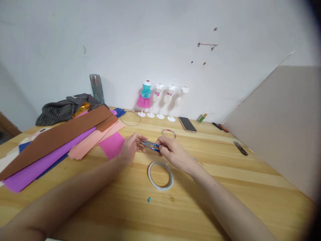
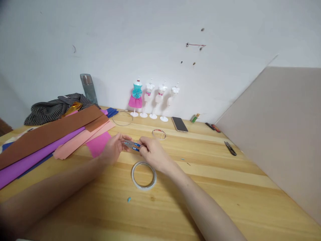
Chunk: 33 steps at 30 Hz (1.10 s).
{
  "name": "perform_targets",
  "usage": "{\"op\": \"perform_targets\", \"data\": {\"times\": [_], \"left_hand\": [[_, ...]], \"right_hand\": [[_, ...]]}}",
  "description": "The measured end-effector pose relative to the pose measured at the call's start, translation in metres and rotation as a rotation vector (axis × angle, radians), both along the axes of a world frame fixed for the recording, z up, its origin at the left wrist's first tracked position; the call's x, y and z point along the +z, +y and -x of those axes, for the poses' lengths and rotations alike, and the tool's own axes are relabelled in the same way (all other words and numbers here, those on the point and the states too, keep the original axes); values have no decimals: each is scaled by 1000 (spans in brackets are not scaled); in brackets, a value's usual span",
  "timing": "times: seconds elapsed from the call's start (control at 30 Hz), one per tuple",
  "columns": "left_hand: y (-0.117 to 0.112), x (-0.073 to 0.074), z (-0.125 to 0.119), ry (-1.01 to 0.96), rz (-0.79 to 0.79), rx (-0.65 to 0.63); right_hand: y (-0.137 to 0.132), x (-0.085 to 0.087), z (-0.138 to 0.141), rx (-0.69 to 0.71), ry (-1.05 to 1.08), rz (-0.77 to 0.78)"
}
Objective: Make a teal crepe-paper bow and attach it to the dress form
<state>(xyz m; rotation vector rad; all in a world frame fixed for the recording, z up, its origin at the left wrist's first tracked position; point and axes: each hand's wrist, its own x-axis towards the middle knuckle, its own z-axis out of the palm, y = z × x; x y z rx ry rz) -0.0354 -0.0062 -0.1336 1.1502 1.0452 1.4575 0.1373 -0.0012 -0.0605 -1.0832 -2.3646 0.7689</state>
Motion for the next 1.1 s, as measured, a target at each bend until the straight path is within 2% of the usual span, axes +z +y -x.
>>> {"op": "perform_targets", "data": {"times": [0.17,0.47,0.77,0.9,1.0,1.1], "left_hand": [[-3,12,-2,-4,19,-89],[0,5,-9,26,139,-173],[-1,7,-11,85,152,-91],[1,4,-8,124,142,-18],[6,-3,-3,161,139,48],[7,-8,0,222,129,49]], "right_hand": [[8,-6,-3,-22,-55,-43],[17,-14,-9,-66,-76,-187],[24,-11,-17,-31,-136,-188],[30,-2,-29,-30,-124,-180],[34,10,-44,-114,-43,-162],[36,20,-54,-208,-2,-126]]}}
